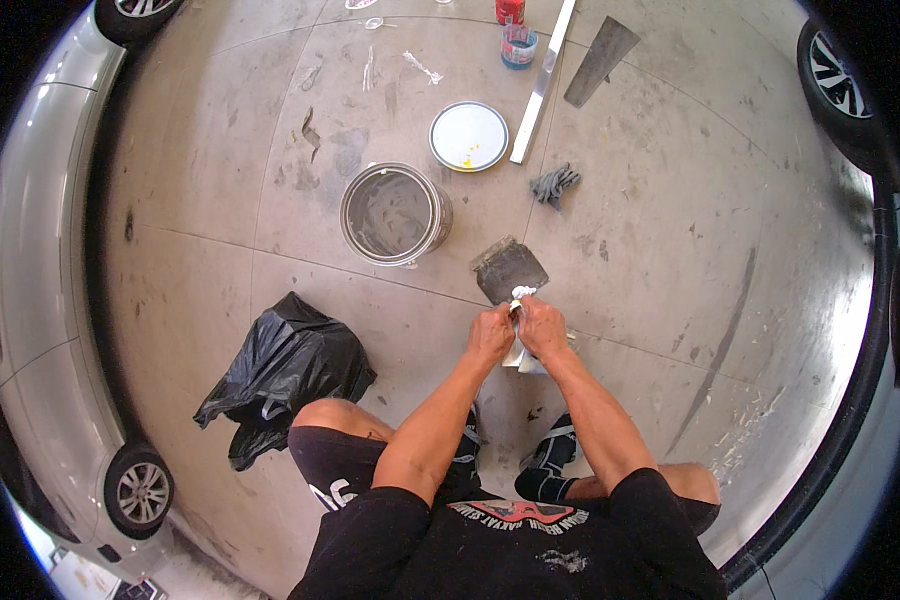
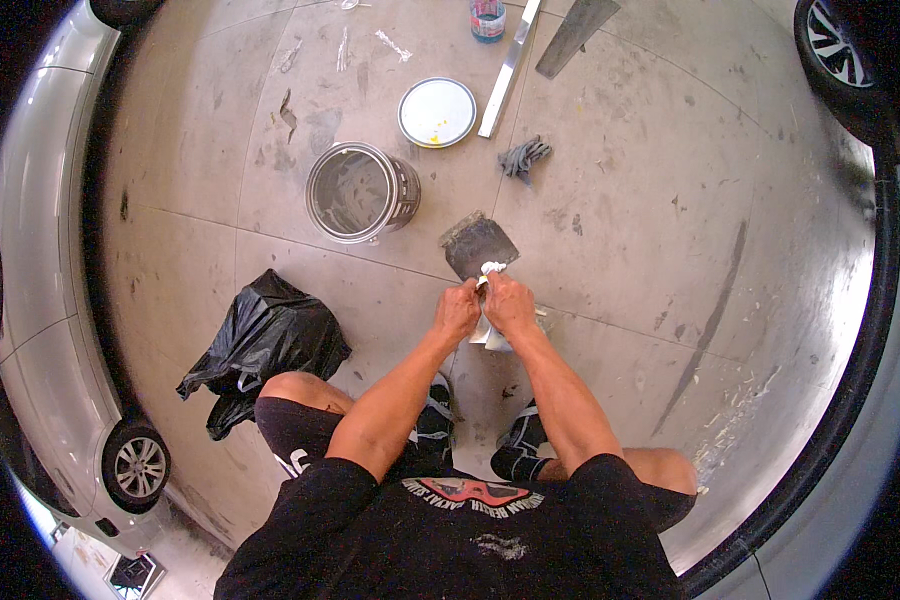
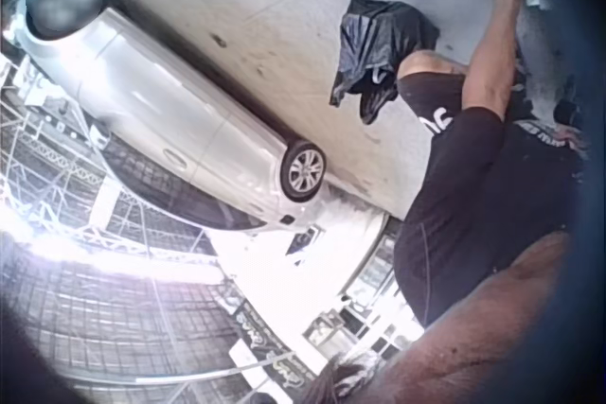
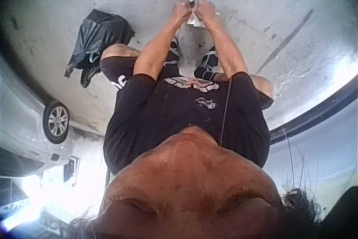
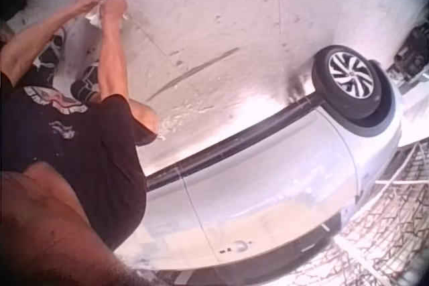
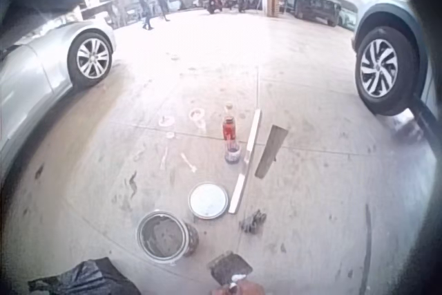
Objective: The person mixes a yellow substance into a grey compound using a putty knife and applies the mixture to the side panel of a silver car. They smooth the filler over the surface and check the texture with their hand.
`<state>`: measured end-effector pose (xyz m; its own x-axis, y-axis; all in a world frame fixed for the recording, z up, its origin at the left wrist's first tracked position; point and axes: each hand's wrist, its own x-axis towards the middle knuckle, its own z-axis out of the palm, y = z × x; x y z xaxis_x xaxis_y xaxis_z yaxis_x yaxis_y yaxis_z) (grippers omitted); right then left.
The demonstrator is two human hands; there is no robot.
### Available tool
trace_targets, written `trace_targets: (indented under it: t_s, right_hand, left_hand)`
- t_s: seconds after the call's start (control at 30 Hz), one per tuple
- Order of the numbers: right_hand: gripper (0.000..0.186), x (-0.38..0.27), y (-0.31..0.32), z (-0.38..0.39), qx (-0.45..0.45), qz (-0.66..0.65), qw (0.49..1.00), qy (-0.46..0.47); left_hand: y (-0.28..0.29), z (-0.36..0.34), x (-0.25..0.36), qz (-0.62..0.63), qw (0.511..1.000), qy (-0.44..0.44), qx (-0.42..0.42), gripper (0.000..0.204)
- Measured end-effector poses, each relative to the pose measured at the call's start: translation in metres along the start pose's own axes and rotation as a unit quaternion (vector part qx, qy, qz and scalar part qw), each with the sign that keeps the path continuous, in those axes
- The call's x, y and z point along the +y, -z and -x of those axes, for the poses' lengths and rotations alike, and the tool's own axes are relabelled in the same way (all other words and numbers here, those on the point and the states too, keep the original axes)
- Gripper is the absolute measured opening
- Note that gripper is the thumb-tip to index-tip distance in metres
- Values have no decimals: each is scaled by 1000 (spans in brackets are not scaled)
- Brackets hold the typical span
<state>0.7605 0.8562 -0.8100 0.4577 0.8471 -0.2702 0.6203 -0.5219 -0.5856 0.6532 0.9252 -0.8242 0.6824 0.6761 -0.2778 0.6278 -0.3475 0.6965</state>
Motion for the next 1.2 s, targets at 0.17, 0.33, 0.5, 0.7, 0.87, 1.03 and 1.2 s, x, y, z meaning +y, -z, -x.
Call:
trace_targets:
  t_s: [0.17, 0.33, 0.5, 0.7, 0.87, 1.03, 1.2]
  right_hand:
    - [11, -8, 1, -4, 3, -1, 999, -38]
    - [11, -12, 1, -4, 19, -6, 998, -63]
    - [11, -2, -2, 7, 17, -16, 999, -39]
    - [10, 7, -8, 20, 51, -41, 998, 11]
    - [11, 8, -6, 16, 15, -10, 1000, 22]
    - [10, 6, 0, 8, 27, -6, 999, 41]
    - [8, -5, -3, 0, 32, -9, 999, -16]
  left_hand:
    - [6, -3, 3, -16, 999, -32, 12, 11]
    - [11, -3, 7, -35, 999, -37, 5, 11]
    - [7, -1, 0, -48, 997, -66, 2, 8]
    - [5, 8, -3, -59, 995, -84, -13, 8]
    - [7, 7, -3, -71, 994, -79, -15, 7]
    - [9, 2, 4, -66, 994, -85, 7, 7]
    - [7, 1, 2, -45, 995, -88, 31, 7]
